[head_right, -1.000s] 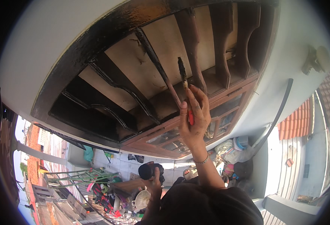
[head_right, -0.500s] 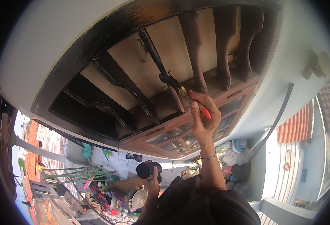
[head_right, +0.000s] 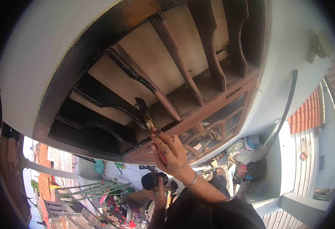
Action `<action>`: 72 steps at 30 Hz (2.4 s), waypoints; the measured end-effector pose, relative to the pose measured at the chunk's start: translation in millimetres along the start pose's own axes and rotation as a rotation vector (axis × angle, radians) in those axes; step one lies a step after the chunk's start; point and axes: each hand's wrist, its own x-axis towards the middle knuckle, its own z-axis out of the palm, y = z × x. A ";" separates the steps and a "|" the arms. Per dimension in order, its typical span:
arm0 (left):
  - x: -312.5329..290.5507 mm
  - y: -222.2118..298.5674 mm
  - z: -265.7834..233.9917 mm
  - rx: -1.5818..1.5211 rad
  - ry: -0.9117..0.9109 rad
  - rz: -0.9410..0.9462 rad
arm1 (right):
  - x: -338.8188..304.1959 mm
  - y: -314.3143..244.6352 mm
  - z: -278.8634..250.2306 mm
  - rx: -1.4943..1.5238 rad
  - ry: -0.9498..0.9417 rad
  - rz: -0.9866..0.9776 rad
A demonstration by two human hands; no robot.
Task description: The person paints the underside of a wooden balcony ceiling with black paint using a brush. They repeatedly dip the brush into a paint can held in the other hand and apply paint to the wooden beams and panels.
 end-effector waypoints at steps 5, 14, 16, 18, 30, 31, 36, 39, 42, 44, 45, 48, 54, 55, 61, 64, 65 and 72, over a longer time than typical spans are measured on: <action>0.2 -14.4 -7.8 0.115 -0.032 0.027 | 29.5 25.2 -5.4 -0.091 0.166 0.126; -3.5 6.6 14.1 0.084 -0.063 0.052 | 22.2 28.4 -11.4 -0.057 0.223 0.161; -4.1 0.5 17.8 0.061 -0.084 0.060 | 25.1 22.1 -10.5 -0.008 0.094 0.075; -6.0 -4.6 18.6 0.103 -0.087 0.048 | 19.4 16.8 -9.3 0.068 -0.015 -0.020; -3.6 -4.1 16.5 0.088 -0.072 0.054 | 57.2 58.2 -38.2 0.254 0.354 0.312; -3.4 -3.7 16.3 0.082 -0.076 0.041 | 55.1 52.2 -34.2 0.186 0.269 0.238; -3.0 -10.7 13.5 0.095 -0.070 0.030 | 26.9 11.0 -15.1 0.200 -0.034 -0.008; -3.0 -9.7 13.9 0.109 -0.051 0.042 | 42.0 23.8 -20.4 0.118 0.010 -0.042; -1.9 -2.1 16.3 0.100 -0.051 0.047 | 53.5 51.4 -34.6 0.157 0.229 0.222; -3.7 -2.3 16.4 0.161 -0.021 0.061 | 57.5 51.3 -39.1 0.074 0.269 0.185; -5.7 -3.4 16.0 0.194 -0.009 0.066 | 54.8 47.7 -38.2 0.083 0.270 0.208; -8.7 -13.2 14.3 0.101 -0.030 0.012 | 44.2 21.7 -19.7 -0.029 0.020 -0.046; -8.6 -14.2 11.1 0.081 -0.033 0.031 | 46.6 28.4 -27.9 0.076 0.038 -0.011; -8.2 -13.5 10.7 0.078 -0.029 0.034 | 48.8 34.5 -30.9 0.034 0.128 0.051; -11.6 -25.3 7.5 0.056 -0.032 -0.026 | 43.8 10.0 -17.5 -0.047 0.006 -0.123; -8.9 -13.0 11.6 0.025 -0.040 0.002 | 33.2 7.6 -15.2 0.144 -0.119 -0.101; -8.6 -10.8 12.3 0.021 -0.032 0.016 | 34.4 10.0 -16.5 0.175 -0.026 0.041; -10.6 -8.2 9.6 0.061 -0.027 0.025 | 54.4 43.0 -22.8 0.146 0.358 0.187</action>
